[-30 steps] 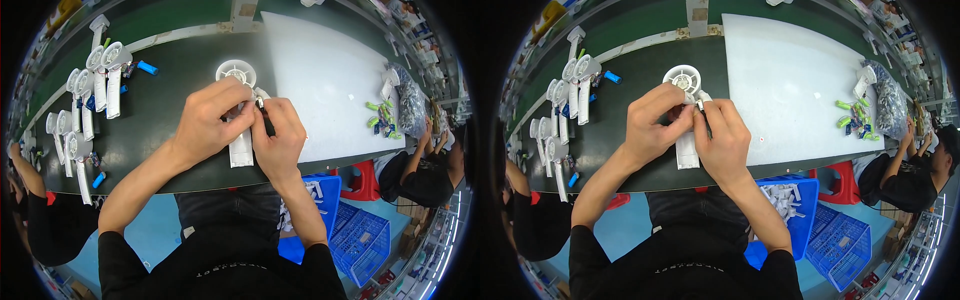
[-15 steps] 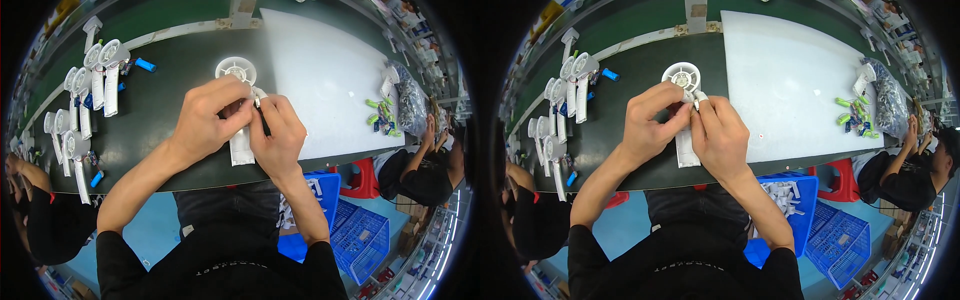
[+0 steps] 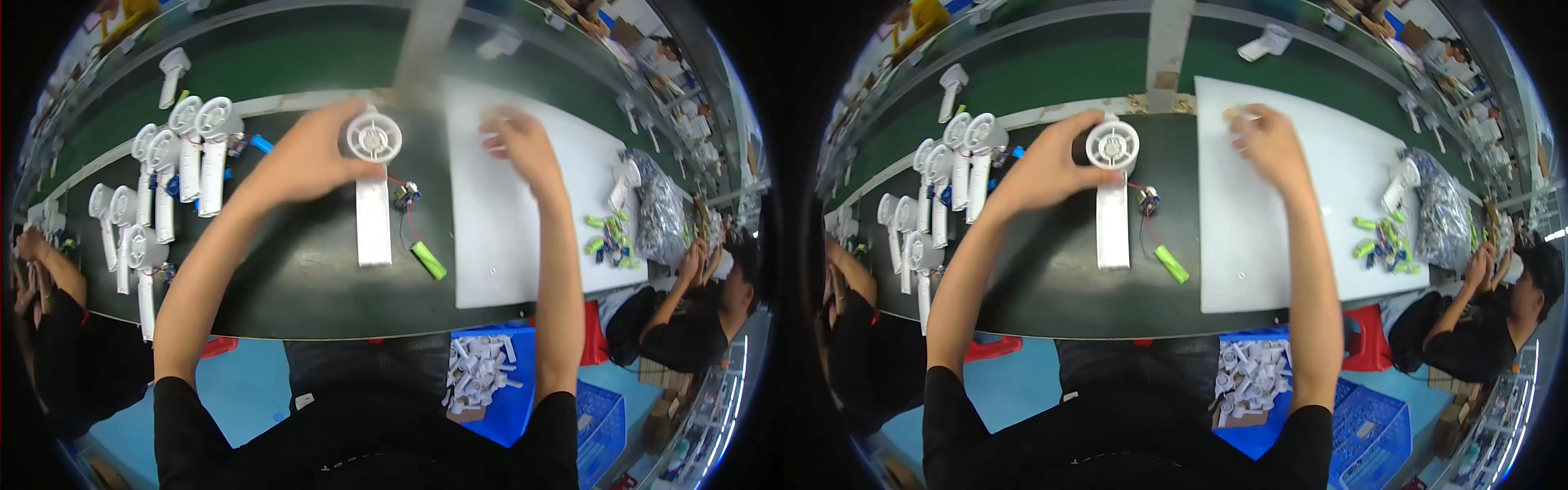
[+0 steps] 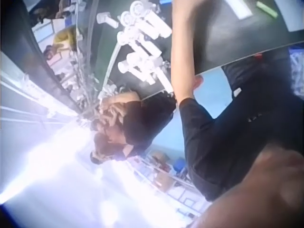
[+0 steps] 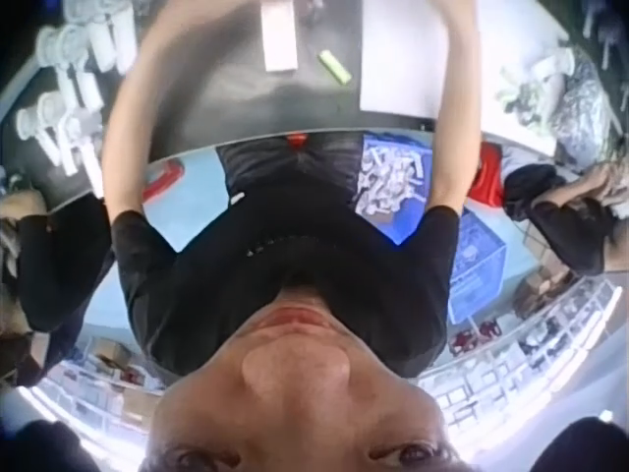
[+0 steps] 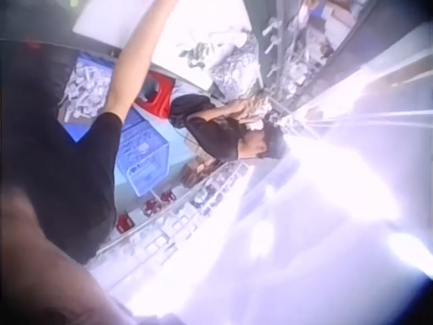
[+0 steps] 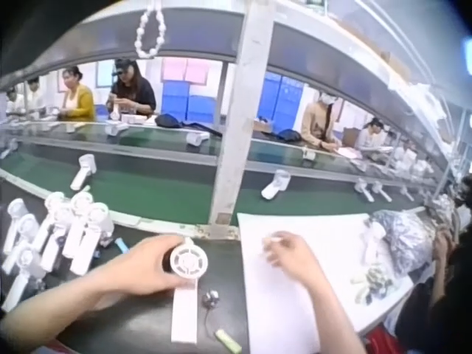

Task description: The person assembles small portable fans by hand, inserting internal components, batteries, and wires into fan housings.

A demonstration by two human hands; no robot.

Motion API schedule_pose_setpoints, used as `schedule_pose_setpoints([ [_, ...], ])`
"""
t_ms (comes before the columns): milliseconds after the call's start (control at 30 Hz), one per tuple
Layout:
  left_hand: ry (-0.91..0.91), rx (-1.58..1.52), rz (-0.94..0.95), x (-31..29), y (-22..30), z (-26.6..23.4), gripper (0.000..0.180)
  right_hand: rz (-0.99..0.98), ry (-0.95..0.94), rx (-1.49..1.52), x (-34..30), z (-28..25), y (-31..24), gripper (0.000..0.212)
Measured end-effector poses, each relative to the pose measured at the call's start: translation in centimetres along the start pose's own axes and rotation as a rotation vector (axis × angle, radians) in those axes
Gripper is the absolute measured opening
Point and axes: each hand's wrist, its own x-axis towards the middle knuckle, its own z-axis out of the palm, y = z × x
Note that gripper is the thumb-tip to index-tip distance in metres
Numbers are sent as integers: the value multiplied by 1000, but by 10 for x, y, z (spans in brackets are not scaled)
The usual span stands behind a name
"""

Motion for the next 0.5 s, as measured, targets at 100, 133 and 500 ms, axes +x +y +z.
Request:
schedule_pose_setpoints([
  [100,98,122,11,44,-43,-44,50,115,222,237,68,-1,-3,40],
  [133,130,172,-70,60,-48,-60,53,179,236,329,92,-5,6,39],
  [500,365,397,-256,163,-153,-124,69,251,226,709,218,25,50,13],
])
